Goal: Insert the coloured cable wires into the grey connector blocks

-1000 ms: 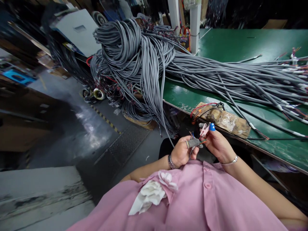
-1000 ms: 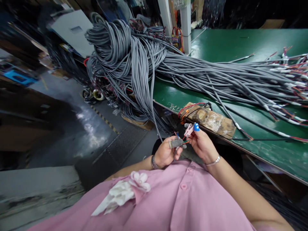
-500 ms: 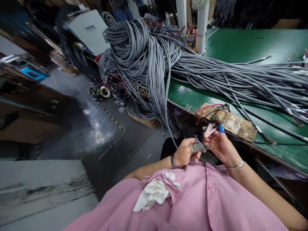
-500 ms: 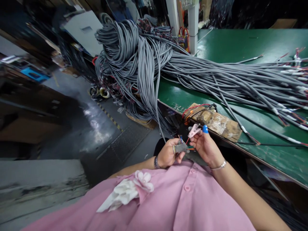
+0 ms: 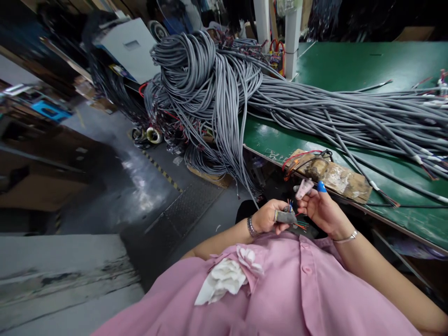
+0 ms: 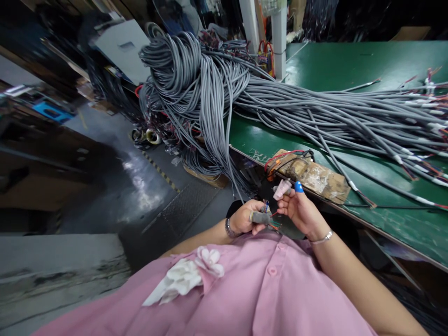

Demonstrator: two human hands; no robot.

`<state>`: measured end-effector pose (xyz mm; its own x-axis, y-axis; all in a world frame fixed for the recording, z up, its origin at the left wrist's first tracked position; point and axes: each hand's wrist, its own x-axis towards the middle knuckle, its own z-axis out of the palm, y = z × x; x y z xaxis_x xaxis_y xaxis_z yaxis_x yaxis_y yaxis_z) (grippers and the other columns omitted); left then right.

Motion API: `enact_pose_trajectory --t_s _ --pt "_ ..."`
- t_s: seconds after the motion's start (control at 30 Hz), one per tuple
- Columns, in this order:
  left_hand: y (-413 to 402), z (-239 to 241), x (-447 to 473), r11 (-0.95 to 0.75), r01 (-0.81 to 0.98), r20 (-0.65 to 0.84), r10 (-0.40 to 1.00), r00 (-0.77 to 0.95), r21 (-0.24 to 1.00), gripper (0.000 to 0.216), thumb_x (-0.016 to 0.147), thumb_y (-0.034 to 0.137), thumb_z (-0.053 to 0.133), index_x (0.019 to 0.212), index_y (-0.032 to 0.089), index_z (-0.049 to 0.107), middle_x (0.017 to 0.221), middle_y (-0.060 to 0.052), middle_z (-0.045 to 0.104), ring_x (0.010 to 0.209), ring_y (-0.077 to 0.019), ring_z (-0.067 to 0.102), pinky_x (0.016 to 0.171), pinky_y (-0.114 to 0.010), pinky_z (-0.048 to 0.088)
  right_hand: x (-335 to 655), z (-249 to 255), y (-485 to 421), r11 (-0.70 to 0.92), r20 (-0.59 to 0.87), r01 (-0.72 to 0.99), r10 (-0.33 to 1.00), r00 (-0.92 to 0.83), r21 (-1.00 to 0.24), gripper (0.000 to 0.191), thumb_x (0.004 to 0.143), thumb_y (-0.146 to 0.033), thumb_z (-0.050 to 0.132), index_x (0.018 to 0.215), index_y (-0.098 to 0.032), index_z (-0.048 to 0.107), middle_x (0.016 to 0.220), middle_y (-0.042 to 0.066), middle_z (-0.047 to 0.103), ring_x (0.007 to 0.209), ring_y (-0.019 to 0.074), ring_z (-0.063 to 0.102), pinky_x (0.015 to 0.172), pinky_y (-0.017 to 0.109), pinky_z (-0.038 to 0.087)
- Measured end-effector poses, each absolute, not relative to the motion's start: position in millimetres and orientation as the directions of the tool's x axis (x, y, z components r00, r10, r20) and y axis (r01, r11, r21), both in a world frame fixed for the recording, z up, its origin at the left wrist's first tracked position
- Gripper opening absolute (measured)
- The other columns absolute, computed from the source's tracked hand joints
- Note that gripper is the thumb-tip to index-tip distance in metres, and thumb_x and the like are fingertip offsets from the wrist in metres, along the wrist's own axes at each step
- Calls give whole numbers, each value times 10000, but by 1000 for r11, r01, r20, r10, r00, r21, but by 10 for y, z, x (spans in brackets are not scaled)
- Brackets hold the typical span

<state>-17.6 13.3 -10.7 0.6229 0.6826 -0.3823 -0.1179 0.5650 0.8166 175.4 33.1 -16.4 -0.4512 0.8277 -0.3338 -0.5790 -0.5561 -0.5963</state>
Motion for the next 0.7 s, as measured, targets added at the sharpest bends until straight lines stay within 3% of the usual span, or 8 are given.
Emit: enact_pose_trajectory --t_s 0.2,0.47,0.7 --pt "404 -101 -189 612 -53 -377 550 745 789 371 541 413 798 642 91 642 408 -12 553 262 -90 430 266 -189 312 1690 -109 350 -366 -275 -504 929 -247 -782 284 820 -470 632 847 -191 680 723 10 606 614 105 524 582 222 474" --pt "571 -183 -117 610 -54 -330 498 802 790 408 511 447 797 617 78 659 385 -40 546 234 -102 408 233 -192 254 1631 -184 360 -440 -338 -614 898 -283 -655 357 825 -530 598 807 -182 676 750 21 625 669 125 561 610 253 489" --pt "599 -190 -96 601 -49 -333 506 796 798 336 535 393 779 613 93 648 372 -27 534 228 -97 393 229 -187 248 1602 -239 383 -379 -334 -653 921 -200 -655 282 802 -468 661 814 -188 693 729 10 634 670 114 561 612 228 477"
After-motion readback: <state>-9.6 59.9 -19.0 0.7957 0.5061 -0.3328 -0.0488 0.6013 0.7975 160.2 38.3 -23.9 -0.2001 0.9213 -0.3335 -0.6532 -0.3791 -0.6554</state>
